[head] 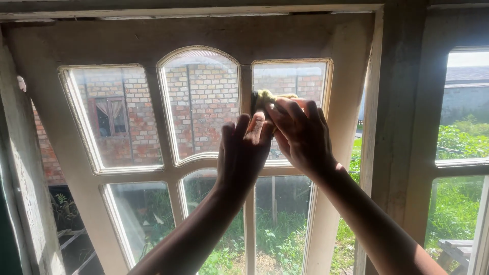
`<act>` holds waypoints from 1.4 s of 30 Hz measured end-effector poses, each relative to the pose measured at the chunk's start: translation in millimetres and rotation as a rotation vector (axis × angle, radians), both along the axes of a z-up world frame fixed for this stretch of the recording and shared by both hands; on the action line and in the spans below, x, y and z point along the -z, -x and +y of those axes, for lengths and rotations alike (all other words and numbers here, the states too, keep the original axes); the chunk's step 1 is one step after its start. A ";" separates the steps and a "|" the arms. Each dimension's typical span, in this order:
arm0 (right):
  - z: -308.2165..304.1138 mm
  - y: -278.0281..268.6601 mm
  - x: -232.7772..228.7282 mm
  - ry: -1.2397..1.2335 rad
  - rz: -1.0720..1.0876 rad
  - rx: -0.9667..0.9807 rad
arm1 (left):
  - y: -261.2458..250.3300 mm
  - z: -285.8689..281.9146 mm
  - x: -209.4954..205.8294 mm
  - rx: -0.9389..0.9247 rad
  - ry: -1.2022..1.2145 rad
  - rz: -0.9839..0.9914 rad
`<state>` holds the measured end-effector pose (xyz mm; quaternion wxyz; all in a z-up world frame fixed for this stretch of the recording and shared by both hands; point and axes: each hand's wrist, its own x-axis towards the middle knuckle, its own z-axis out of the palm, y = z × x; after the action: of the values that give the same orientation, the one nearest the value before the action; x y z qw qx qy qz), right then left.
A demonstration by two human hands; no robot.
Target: The person wipes a multi-pane window with a yellow cloth, moving across different panes and the frame. The camera remains in a first-person view focused on the window throughout the clip.
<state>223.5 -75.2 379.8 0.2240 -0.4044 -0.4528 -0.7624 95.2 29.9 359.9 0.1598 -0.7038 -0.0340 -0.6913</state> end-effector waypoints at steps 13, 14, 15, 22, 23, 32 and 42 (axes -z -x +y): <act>-42.9 -0.5 42.7 0.540 0.161 0.062 | -4.0 -21.1 72.3 -0.247 -0.175 0.093; -46.4 -8.9 43.0 0.514 0.145 0.195 | -12.3 -21.3 73.1 -0.267 -0.190 0.078; -53.3 -21.4 45.8 0.518 0.151 0.206 | -28.8 -23.9 77.7 -0.255 -0.187 0.081; -94.6 -13.2 66.4 0.241 0.048 0.503 | -79.5 -53.2 109.2 -0.031 -0.063 0.194; -94.9 -5.4 70.5 0.243 0.049 0.481 | -79.3 -54.0 116.3 -0.063 -0.060 0.189; -78.4 -52.7 3.3 0.112 0.003 0.689 | -81.2 -71.0 51.5 0.013 0.018 0.183; -87.1 35.0 -35.4 0.110 0.749 -0.166 | -76.6 -54.7 -13.6 -0.028 -0.080 0.079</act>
<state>188.5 -162.3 415.3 0.4129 -0.6282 -0.4109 -0.5158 171.7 -24.7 373.5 0.1985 -0.7232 -0.0098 -0.6614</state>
